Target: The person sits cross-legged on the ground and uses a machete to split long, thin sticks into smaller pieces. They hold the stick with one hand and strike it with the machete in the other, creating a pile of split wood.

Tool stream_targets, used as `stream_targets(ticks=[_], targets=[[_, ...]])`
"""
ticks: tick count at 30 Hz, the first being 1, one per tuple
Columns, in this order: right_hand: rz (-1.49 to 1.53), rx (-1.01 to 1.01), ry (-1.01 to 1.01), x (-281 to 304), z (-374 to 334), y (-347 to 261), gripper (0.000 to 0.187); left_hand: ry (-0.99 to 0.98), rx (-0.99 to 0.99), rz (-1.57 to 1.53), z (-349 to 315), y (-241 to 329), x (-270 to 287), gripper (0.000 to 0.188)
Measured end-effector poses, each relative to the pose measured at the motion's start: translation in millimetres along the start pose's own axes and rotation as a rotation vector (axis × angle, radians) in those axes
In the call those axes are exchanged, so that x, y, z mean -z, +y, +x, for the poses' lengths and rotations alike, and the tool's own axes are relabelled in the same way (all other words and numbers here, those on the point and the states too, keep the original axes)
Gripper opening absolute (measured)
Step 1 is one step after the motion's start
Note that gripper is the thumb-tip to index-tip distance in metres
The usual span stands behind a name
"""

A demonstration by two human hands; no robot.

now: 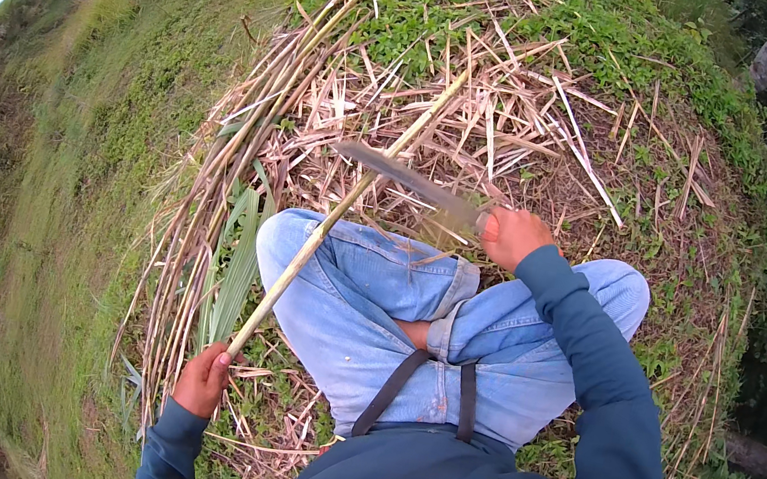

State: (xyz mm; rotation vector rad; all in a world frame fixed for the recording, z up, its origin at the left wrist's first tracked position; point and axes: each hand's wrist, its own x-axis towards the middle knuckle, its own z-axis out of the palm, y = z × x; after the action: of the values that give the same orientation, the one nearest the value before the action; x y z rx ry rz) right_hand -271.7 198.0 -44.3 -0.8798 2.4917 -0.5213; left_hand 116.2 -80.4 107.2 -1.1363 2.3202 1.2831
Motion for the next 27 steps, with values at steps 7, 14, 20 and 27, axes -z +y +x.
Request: stream_targets(ticks=[7, 14, 20, 27], targets=[[-0.088, 0.109, -0.11, 16, -5, -14, 0.028, 0.033, 0.039, 0.064, -7, 9, 1, 0.032], [0.001, -0.013, 0.055, -13, 20, 2, 0.029, -0.046, 0.065, -0.083, 1, 6, 0, 0.033], [-0.069, 0.047, 0.054, -24, 16, 5, 0.029, -0.083, 0.212, -0.18, -5, 7, 4, 0.033], [-0.009, 0.122, -0.037, -8, -7, -12, 0.029, -0.076, 0.235, -0.25, -2, 7, 6, 0.036]])
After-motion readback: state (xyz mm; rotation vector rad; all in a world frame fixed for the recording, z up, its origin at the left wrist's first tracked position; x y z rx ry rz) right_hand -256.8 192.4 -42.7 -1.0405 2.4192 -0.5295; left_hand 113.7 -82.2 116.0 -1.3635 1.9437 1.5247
